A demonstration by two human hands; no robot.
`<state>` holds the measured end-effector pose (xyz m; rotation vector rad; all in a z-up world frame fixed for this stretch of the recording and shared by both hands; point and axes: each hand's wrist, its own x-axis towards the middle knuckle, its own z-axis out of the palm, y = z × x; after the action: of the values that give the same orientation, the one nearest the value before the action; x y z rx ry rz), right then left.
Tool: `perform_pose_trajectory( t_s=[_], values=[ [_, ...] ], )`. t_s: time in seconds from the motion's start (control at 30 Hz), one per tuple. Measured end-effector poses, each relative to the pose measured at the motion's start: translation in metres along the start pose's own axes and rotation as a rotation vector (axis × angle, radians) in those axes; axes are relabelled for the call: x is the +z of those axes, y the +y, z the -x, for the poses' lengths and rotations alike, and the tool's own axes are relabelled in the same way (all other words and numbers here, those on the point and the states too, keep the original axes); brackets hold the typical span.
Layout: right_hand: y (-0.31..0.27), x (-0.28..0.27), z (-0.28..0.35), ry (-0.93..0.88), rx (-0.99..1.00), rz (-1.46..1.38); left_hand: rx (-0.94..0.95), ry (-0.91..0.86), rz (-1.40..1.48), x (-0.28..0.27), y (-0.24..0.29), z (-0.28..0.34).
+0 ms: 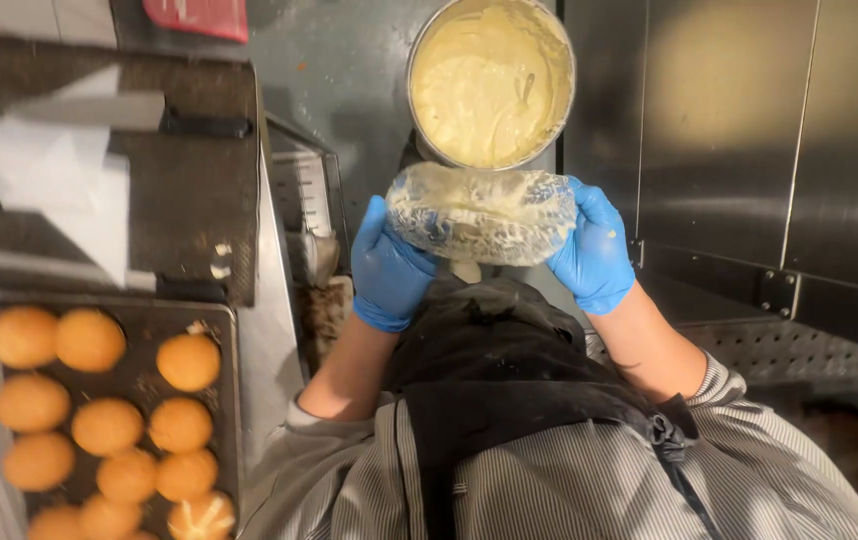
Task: Piping a cross pattern onto buns and refilling the piping bag with cream from a mixing bowl.
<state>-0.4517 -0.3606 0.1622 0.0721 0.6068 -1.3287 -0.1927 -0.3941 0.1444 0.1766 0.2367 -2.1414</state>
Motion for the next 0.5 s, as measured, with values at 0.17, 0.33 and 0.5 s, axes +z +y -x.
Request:
perform_pose_trajectory(
  t_s=[0.17,0.33,0.5],
  values=[
    [0.021,0.07,-0.007,-0.004,-0.064,-0.077,-0.007,-0.265,-0.052,-0.034,0.02,-0.027],
    [0.032,0.117,-0.028,-0.063,-0.07,0.007,0.208,-0.405,-1.488,-0.051,-0.005,-0.058],
    [0.006,0.103,-0.029,0.011,-0.302,0.178,-0.074,-0.455,-0.623,-0.124,-0.015,-0.099]
  ],
)
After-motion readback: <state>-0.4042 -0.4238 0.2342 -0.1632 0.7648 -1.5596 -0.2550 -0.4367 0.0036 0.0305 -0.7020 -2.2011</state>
